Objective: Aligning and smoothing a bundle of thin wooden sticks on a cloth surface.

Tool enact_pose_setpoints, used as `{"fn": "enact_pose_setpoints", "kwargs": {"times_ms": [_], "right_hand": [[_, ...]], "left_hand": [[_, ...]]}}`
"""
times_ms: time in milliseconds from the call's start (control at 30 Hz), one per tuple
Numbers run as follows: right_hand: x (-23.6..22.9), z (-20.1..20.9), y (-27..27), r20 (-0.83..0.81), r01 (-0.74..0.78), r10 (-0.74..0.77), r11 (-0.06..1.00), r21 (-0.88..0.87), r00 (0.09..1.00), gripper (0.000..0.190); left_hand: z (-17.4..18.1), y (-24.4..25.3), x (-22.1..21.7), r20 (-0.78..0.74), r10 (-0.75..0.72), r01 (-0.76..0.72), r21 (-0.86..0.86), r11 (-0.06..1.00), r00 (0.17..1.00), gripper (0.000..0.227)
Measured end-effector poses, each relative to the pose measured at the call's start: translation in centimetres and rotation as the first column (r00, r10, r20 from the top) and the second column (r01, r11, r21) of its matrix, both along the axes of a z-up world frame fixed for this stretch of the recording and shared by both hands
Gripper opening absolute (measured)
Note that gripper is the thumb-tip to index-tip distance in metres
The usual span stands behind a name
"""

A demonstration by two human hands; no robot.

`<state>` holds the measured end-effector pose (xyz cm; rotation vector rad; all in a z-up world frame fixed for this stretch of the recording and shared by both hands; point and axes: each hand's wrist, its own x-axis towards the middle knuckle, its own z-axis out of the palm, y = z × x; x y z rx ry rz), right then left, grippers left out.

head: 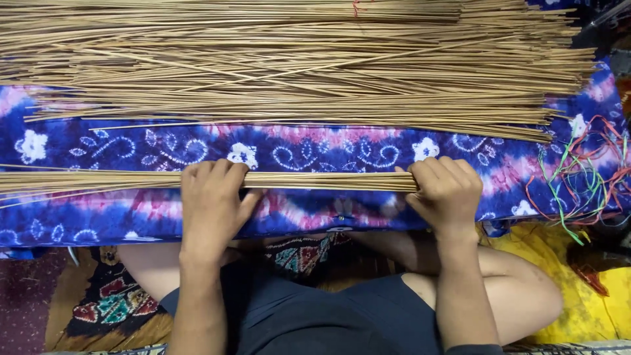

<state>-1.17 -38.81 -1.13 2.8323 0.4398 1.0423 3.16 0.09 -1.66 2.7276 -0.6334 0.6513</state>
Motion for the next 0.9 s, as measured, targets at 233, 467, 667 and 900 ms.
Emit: {"fn": "enact_pose_setpoints", "kwargs": {"times_ms": [233, 467, 667, 900], "right_hand": [[-0.2, 0.1, 3.1, 0.232, -0.065, 0.049, 0.996, 0.060, 0.972, 0.009], [0.2, 0.4, -0.4, 0.197, -0.333, 0.269, 0.724, 0.604, 0.943, 0.042], [1.0, 0.9, 0.5, 0.141, -0.163, 0.407, 0.019, 0.986, 0.903, 0.069], [2.4, -2.4, -0.8, 0.106, -0.058, 0.536, -0.105, 0.993, 0.837, 0.094]], "left_hand": [[-1.4, 0.1, 1.8, 0.102, 0.066, -0.074, 0.078, 0.994, 0.993, 0.032], [-3.3, 4.8, 2.5, 0.141, 0.129, -0.147, 0.126, 0.981, 0.982, 0.041], [-1.5, 2.9, 1.4, 0.118, 0.127, -0.139, 0.108, 0.984, 0.985, 0.036], [-1.4, 0.1, 2.1, 0.131, 0.019, -0.030, 0.085, 0.996, 0.991, 0.026]]}}
